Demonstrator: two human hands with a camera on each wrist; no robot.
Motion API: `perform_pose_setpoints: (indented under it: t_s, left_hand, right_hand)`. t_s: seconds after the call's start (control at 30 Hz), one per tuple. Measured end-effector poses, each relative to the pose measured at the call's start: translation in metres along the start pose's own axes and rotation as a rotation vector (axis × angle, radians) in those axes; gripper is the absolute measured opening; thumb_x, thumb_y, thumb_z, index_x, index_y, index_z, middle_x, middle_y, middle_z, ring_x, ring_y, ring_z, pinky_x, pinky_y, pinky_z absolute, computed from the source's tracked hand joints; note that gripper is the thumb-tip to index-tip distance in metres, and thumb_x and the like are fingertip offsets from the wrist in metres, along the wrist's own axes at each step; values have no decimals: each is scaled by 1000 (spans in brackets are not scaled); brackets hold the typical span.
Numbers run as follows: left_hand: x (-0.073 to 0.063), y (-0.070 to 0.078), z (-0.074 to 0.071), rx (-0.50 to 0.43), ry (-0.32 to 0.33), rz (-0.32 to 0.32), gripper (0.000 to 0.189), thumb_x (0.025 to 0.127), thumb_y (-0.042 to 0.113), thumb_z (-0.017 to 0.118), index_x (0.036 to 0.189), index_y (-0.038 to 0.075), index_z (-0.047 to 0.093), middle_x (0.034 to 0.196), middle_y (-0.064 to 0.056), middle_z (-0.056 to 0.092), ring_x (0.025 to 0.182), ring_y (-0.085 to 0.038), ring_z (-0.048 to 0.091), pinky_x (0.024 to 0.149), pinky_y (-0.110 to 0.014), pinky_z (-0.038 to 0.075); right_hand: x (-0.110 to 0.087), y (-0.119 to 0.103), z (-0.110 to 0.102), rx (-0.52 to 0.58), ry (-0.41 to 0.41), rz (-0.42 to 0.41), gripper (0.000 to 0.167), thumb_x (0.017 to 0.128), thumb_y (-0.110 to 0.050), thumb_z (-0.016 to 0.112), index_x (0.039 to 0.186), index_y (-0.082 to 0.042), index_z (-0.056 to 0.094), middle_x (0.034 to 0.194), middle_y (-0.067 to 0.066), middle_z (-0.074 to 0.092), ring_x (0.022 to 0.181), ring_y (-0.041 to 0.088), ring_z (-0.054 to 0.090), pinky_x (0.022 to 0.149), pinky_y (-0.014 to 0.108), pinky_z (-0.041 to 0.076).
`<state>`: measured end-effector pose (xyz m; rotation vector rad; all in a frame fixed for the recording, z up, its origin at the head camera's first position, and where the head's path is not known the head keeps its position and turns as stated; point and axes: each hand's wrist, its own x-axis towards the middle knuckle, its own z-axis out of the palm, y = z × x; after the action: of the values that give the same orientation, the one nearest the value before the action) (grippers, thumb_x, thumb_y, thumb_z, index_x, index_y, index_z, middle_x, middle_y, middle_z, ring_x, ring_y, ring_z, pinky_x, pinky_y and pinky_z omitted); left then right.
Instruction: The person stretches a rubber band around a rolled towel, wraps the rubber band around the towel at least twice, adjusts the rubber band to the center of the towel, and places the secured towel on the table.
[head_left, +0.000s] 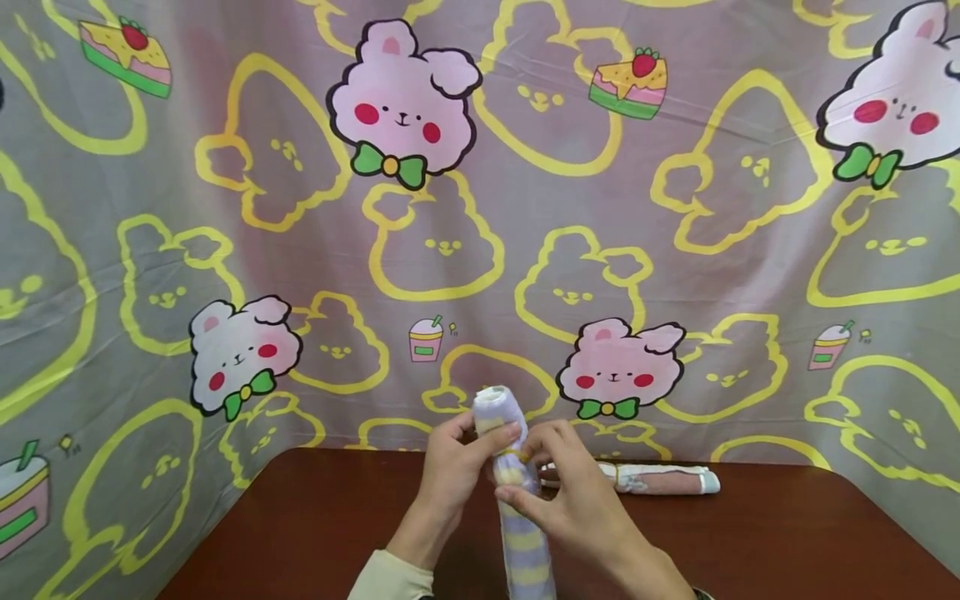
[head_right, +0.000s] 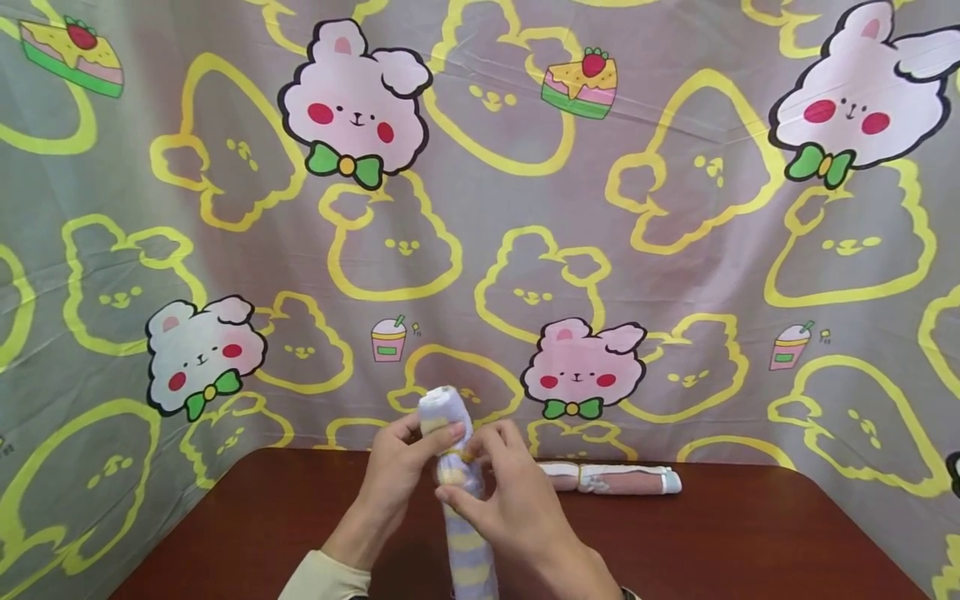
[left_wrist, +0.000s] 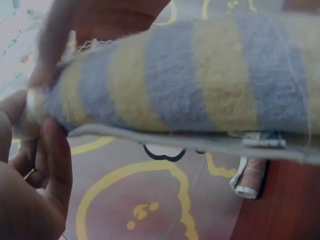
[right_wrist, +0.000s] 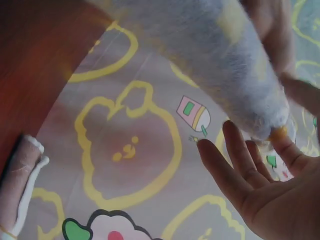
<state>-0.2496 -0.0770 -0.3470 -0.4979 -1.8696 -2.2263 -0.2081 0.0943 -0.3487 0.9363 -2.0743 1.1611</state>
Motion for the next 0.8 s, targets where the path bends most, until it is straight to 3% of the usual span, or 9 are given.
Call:
perform_pose_setpoints:
  t_s: [0.17,0.3,0.43,0.53,0.6,0.7,0.8]
  left_hand:
    - [-2,3,2,22,33,-6,30,86,18,88,99,-6,76,78,-5,68,66,-14,63,54,-25,52]
    - [-1,4,2,26,57,-4,29,86,18,89,95,-6,75,73,-4,64,58,-13,56,48,-25,49]
    - [0,2,0,5,2,-3,30,90,22,86,95,-6,74,74,-4,64,59,-12,55,51,-24,50]
    - [1,1,-6,-30,-128,5,31,96,21,78,102,-9,73,77,-4,66,63,-12,59,56,-25,53]
    - [2,0,-9,-45,-205,6,33,98,20,74,105,-12,71,80,-5,68,66,-13,62,60,-25,54]
    - [3,-1,-12,-49,-248,4,34,97,19,73,110,-12,70,87,-5,70,74,-14,66,65,-26,56]
    - [3,-1,-10,-38,-207,16,33,95,17,77,109,-12,72,90,-5,72,79,-14,66,68,-26,55]
  right_hand:
    - [-1,1,4,-108,15,-91,41,81,5,89,100,-18,59,114,0,51,91,15,58,66,27,55]
    - [-1,1,5,-106,16,-88,44,79,14,81,97,-22,64,118,3,55,93,17,58,65,28,52]
    - [1,-1,-1,145,-19,93,32,88,14,73,101,-14,64,119,10,55,97,23,61,70,30,59]
    - [2,-2,-7,371,-45,279,21,94,8,71,104,-5,58,118,16,58,99,28,65,75,37,61]
    - [3,-2,-12,455,-79,355,20,95,4,70,104,-1,53,115,19,59,98,30,67,76,40,60]
    - [4,-2,-16,477,-136,381,19,94,1,68,103,0,51,110,19,61,97,31,67,76,40,58]
    - [4,-1,-16,382,-162,317,17,96,-4,70,101,-3,54,108,16,61,99,27,66,79,39,59]
